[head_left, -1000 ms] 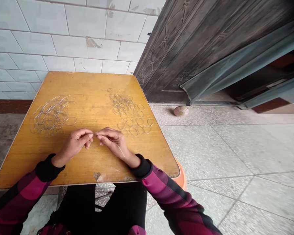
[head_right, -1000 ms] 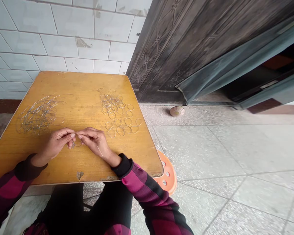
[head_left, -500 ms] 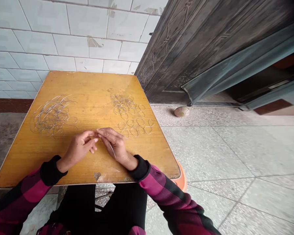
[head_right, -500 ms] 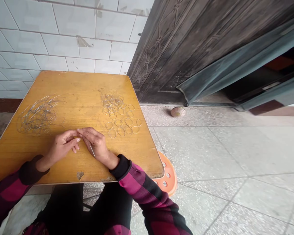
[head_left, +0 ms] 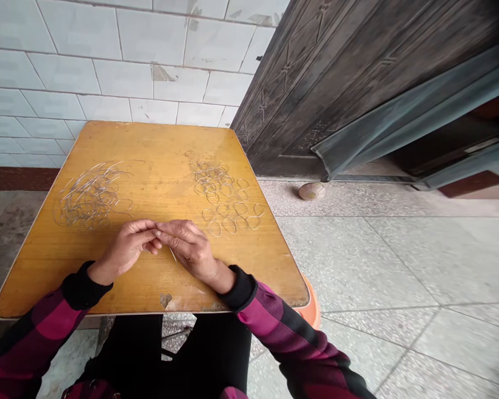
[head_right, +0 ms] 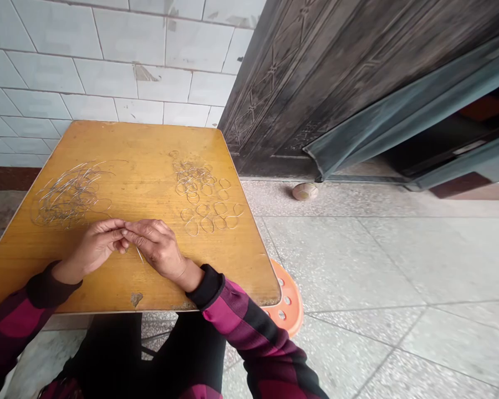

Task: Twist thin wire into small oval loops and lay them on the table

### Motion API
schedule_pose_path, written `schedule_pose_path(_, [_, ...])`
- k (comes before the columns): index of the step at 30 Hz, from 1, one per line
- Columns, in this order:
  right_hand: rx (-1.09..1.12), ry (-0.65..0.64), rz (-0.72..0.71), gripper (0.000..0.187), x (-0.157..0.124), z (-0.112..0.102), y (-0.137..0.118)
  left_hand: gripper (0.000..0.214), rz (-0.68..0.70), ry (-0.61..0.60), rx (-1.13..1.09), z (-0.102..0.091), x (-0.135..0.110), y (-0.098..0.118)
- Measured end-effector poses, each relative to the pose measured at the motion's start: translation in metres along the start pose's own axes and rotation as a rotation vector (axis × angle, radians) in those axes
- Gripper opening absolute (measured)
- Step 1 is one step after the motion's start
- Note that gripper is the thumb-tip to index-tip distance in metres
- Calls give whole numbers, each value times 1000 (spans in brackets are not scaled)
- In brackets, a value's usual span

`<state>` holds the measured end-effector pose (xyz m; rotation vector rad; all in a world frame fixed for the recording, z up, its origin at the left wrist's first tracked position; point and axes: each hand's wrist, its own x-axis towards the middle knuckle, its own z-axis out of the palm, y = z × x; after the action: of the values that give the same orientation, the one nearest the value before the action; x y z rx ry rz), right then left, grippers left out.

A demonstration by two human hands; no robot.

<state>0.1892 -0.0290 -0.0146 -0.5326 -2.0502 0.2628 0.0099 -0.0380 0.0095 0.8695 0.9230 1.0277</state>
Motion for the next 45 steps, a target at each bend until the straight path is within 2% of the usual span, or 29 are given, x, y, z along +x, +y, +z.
schedule_pose_path(6, [-57, -2, -49, 48, 0, -3, 2, 19, -7, -30, -142, -3, 2, -3])
schedule_pose_path(12, [-47, -28, -31, 43, 1, -3, 0, 18, -39, 13, -262, -3, 5, -4])
schedule_pose_path(15, [-71, 3, -62, 38, 1, -2, 1, 19, -56, 40, -282, -3, 5, -3])
schedule_pose_path(19, [-64, 31, -120, 32, 2, -2, 1, 18, -64, 47, -260, -2, 4, 0])
schedule_pose_path(25, [59, -63, -119, 20, 6, -7, -4, 17, -6, 69, -105, -1, 1, 8])
schedule_pose_path(28, [246, -62, 9, 12, 7, -12, -7, 18, 19, 84, -52, 0, -1, 12])
schedule_pose_path(32, [617, -65, 300, 11, 7, -18, -7, 18, 47, 80, 13, -1, -3, 11])
schedule_pose_path(35, [822, -81, 484, 13, 7, -21, -5, 19, 112, 54, 190, -3, -4, 7])
schedule_pose_path(39, [925, -110, 621, 24, 8, -23, -2, 20, 177, 36, 460, -3, -7, 6])
schedule_pose_path(43, [1010, -133, 699, 36, 8, -20, 0, 19, 175, 38, 573, 1, -9, 9])
schedule_pose_path(45, [1094, -156, 794, 42, 8, -18, 1, 18, 174, 35, 603, 2, -10, 11])
